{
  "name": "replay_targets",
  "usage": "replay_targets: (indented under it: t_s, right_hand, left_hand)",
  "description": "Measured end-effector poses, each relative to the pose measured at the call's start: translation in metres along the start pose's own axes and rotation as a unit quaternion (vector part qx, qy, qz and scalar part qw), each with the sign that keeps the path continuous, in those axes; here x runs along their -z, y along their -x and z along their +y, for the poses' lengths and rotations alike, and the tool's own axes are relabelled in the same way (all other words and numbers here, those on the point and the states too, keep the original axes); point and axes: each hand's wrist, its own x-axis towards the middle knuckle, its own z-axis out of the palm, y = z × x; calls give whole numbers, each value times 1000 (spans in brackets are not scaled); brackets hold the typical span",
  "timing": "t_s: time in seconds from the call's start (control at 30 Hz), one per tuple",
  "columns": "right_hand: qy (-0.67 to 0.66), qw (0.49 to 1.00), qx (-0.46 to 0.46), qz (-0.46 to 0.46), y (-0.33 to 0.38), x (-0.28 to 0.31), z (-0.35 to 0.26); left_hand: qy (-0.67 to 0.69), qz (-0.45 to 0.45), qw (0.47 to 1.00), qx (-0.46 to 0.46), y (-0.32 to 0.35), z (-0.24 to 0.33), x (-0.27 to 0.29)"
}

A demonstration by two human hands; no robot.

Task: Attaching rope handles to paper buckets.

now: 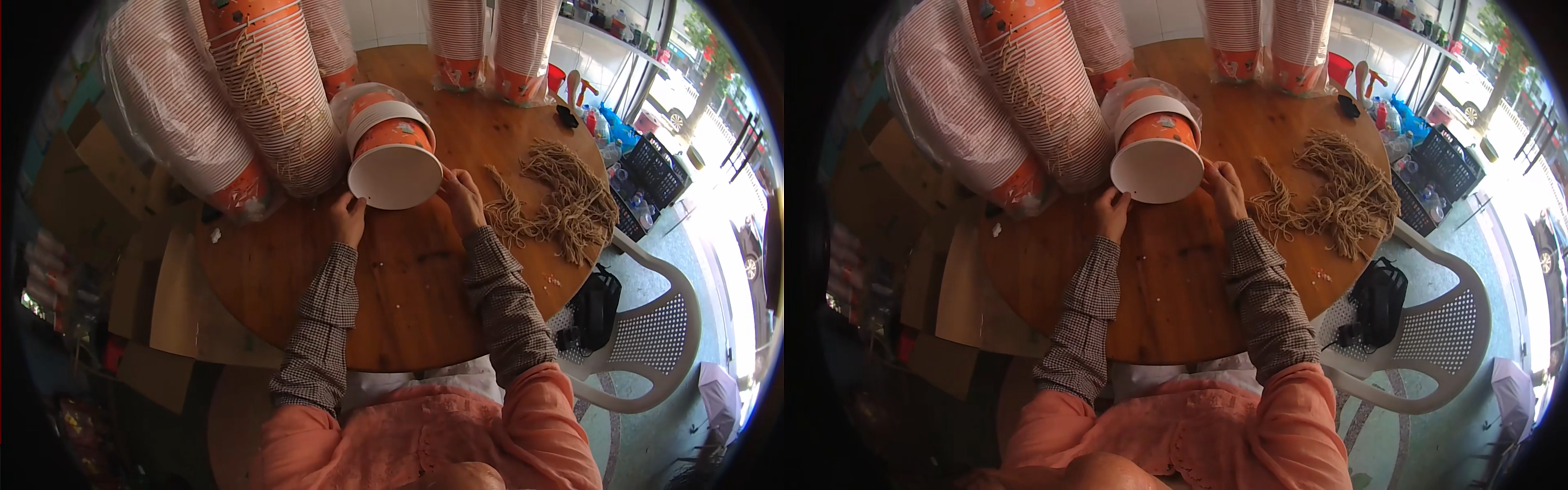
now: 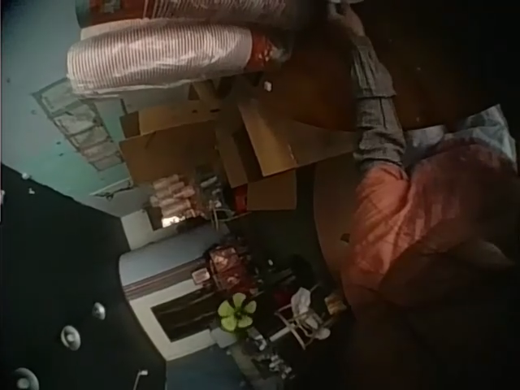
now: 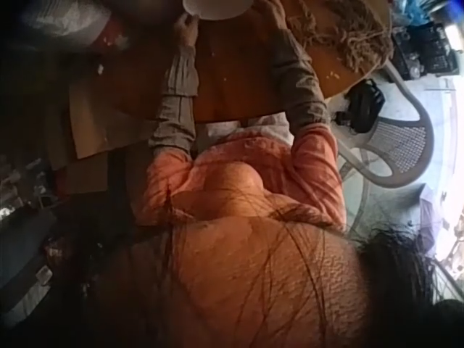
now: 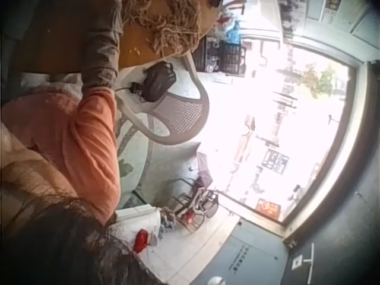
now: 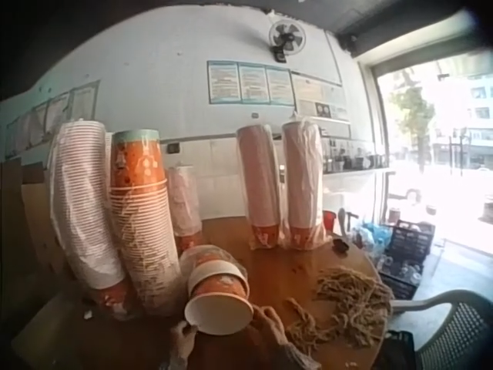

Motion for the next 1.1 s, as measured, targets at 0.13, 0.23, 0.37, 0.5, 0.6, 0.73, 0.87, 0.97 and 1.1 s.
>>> replay_targets:
  t_s: [0.13,0.23,0.37,0.5,0.6,0.73,0.87,0.97,1.1]
  right_hand:
    - [7,1000,27,-3,12,-1,-20]
    - [14,999,40,-23,24,-16,-29]
    - [99,988,70,-92,35,-25,-32]
    - [120,972,63,-194,44,-31,-42]
    - [176,957,87,-212,52,-41,-42]
    - [250,937,84,-228,57,-52,-42]
    - [264,931,88,-237,58,-53,-41]
    - [275,928,88,-235,57,-51,-40]
    - [273,931,87,-228,57,-49,-39]
  left_hand:
    - [-38,12,998,51,-3,-10,14]
    - [-69,108,990,-58,-2,-10,21]
    - [-59,311,915,-250,8,29,15]
    - [31,152,965,-212,51,68,10]
    - [-7,80,956,-281,72,97,-1]
    - [123,29,985,-116,73,87,-6]
    - [160,-10,986,-54,71,82,-2]
    - [152,-8,987,-42,74,86,-6]
    - [102,-31,989,-106,75,92,-6]
